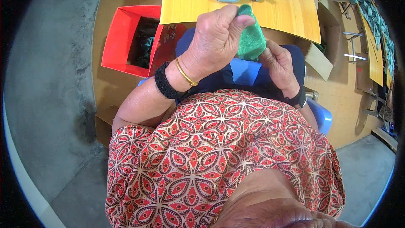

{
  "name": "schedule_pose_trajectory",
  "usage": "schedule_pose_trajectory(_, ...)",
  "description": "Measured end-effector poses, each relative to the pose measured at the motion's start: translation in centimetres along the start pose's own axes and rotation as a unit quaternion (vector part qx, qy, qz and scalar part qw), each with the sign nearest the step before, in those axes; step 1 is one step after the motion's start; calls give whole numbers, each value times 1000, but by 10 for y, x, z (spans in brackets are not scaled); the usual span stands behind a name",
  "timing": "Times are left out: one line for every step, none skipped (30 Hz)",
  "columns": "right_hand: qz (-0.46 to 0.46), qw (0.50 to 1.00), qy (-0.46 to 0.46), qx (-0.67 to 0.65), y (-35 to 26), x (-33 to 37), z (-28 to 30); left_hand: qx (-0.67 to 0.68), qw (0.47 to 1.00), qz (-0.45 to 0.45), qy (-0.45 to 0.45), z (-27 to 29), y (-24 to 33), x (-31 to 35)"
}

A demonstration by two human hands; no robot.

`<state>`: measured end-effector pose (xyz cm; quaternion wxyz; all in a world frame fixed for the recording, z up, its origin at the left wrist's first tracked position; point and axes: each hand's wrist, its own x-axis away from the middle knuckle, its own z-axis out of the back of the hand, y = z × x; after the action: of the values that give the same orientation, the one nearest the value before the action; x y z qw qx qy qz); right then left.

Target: The person folds small pieces of green and light blue fabric into compact bundles. They use a thin black rod to assist in rolling and shaping the fabric, then place the finished bundles into a red box on the floor.

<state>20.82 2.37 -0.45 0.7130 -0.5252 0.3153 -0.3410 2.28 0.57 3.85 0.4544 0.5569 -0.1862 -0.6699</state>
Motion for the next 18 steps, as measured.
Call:
schedule_pose_trajectory(7, 1000, 17, 3, -8, 0, -4, -14, 1000, -10, 4, 0, 1, 0)
schedule_pose_trajectory(15, 999, 33, 6, -13, 0, -7, -31, 999, -21, 10, 0, 1, 0)
schedule_pose_trajectory(14, 999, 34, -3, -13, 1, -7, -32, 999, -21, 1, 0, 0, 1)
schedule_pose_trajectory(13, 999, 34, -12, -11, 3, -8, -33, 999, -22, -8, -2, -1, 2)
schedule_pose_trajectory(11, 999, 34, -21, -10, 4, -8, -34, 999, -21, -16, -3, -2, 4)
schedule_pose_trajectory(2, 999, 31, -32, -9, 6, -8, -33, 999, -32, -28, -3, -3, 4)
schedule_pose_trajectory(-8, 999, 27, -43, -9, 7, -8, -31, 998, -43, -40, -2, -5, 4)
schedule_pose_trajectory(-19, 998, 24, -55, -9, 8, -8, -29, 997, -52, -53, 0, -6, 5)
schedule_pose_trajectory(-21, 999, 21, -32, -8, 9, -7, -38, 995, -58, -67, 1, -8, 5)
schedule_pose_trajectory(-23, 1000, 18, -8, -6, 10, -6, -46, 994, -64, -81, 3, -9, 6)
schedule_pose_trajectory(-25, 999, 16, 17, -6, 11, -6, -52, 992, -72, -94, 4, -10, 6)
schedule_pose_trajectory(-29, 999, 28, -18, -7, 11, -9, -50, 991, -79, -94, 2, -11, 7)
schedule_pose_trajectory(-34, 997, 39, -53, -10, 11, -14, -48, 991, -86, -95, -1, -11, 8)
schedule_pose_trajectory(-37, 994, 48, -87, -12, 12, -18, -48, 990, -92, -92, -3, -10, 10)
schedule_pose_trajectory(-51, 993, 40, -99, -12, 13, -18, -42, 992, -87, -87, -6, -9, 12)
schedule_pose_trajectory(-64, 991, 33, -110, -11, 15, -19, -36, 993, -81, -81, -9, -9, 15)
schedule_pose_trajectory(-73, 989, 32, -122, -11, 15, -18, -31, 993, -82, -79, -10, -8, 12)
schedule_pose_trajectory(-74, 982, 22, -175, -10, 15, -18, -26, 993, -66, -90, -9, -4, 11)
